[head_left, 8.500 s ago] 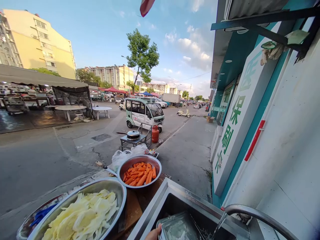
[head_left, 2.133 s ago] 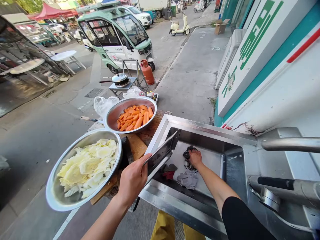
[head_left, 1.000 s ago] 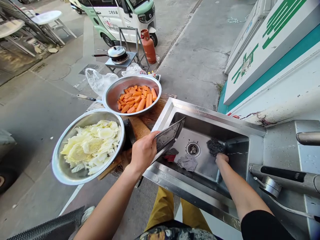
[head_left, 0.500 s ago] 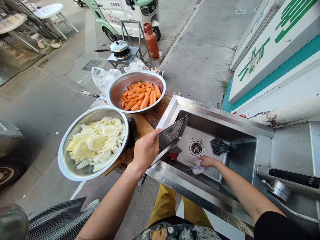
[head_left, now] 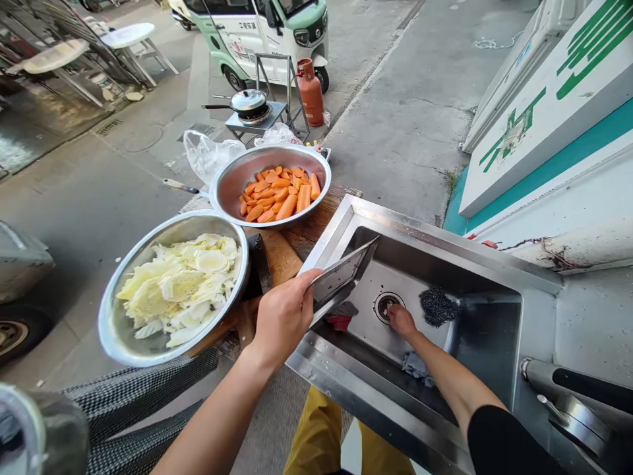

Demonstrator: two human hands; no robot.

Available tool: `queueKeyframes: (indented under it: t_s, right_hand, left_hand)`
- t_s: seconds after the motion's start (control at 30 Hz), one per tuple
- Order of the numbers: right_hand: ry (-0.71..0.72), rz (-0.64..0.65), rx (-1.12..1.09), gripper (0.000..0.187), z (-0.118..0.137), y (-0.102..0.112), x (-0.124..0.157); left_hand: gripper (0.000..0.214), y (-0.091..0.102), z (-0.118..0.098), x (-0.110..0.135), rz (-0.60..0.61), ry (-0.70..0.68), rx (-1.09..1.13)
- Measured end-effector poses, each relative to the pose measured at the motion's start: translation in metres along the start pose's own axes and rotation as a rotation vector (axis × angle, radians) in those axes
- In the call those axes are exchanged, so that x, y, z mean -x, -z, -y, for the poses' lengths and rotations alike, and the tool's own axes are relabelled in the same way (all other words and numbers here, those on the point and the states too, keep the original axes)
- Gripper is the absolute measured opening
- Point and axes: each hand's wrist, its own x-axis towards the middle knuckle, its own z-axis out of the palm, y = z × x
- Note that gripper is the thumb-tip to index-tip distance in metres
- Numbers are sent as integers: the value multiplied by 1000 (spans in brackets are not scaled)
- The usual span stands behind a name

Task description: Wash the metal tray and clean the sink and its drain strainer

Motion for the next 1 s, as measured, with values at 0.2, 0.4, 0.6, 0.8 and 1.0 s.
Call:
queueKeyframes:
  t_s: [0.2,0.4,0.6,0.8,1.0]
  right_hand:
    - [209,-50,89,75,-20,-6,-12]
    - [341,27,131,70,-16,-13,2]
    - [281,30,154,65,13,-9,-28]
    - [534,90,263,63,-32,-19,72]
    - [652,181,270,65,-15,-21,60]
  left_hand:
    - [29,0,-5,3,-3,13,34]
    - [29,2,-7,7,-8,43,22]
    - [30,1,-10,8,-18,26,27]
    - [32,3,-10,10,14,53,26]
    - [32,4,-15,11,19,34,11]
